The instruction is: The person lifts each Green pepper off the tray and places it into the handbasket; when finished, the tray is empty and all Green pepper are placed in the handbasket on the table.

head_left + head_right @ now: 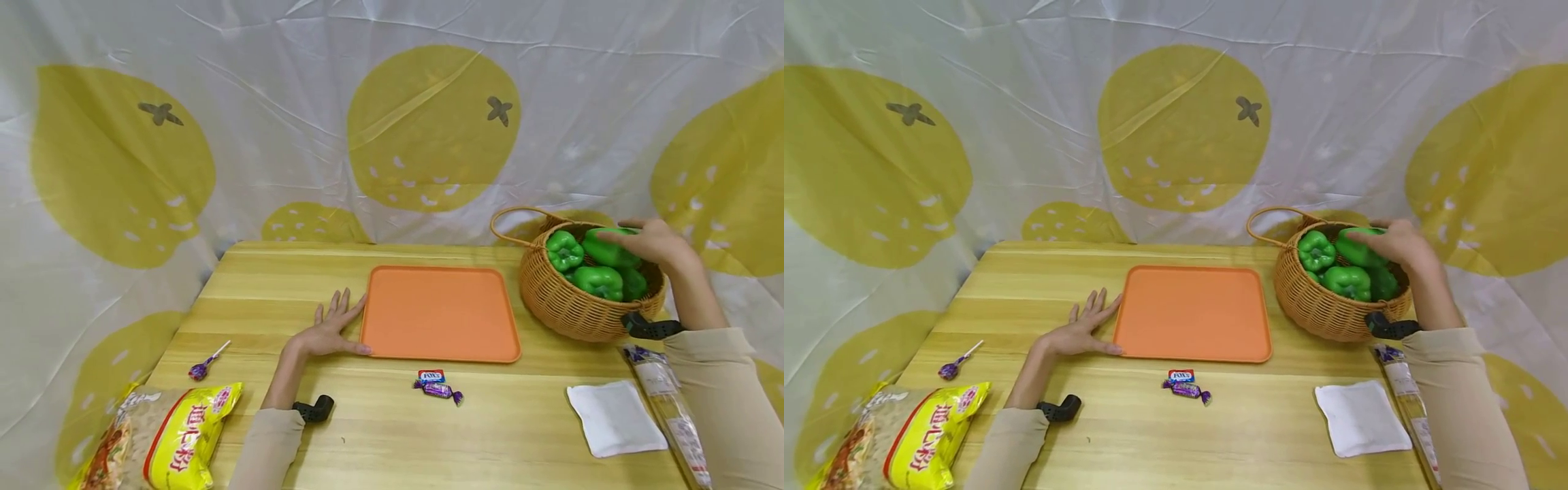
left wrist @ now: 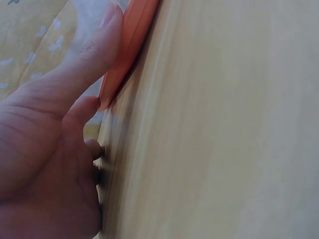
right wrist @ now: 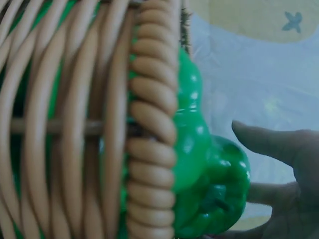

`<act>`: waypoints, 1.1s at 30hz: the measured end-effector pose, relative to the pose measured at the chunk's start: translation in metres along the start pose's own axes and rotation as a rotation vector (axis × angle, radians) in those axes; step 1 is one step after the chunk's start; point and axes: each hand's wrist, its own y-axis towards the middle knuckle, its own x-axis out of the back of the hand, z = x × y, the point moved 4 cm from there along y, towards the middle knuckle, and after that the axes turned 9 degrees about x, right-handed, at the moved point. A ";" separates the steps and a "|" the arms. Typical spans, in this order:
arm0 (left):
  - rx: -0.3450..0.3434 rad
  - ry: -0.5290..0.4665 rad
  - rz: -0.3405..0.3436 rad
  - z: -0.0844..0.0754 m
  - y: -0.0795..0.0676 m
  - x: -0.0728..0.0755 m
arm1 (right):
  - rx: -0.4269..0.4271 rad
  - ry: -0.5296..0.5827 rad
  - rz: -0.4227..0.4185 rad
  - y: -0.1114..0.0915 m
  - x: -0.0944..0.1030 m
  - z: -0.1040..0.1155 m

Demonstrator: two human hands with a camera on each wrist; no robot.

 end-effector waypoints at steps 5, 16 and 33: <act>-0.004 -0.009 -0.002 0.001 0.000 0.001 | 0.052 0.048 0.031 0.002 -0.003 0.001; -0.008 -0.012 0.007 -0.002 0.003 -0.001 | 0.081 -0.092 0.044 0.017 -0.012 0.001; -0.001 0.035 0.017 -0.009 0.010 0.000 | 0.054 -0.087 -0.019 0.008 -0.008 -0.006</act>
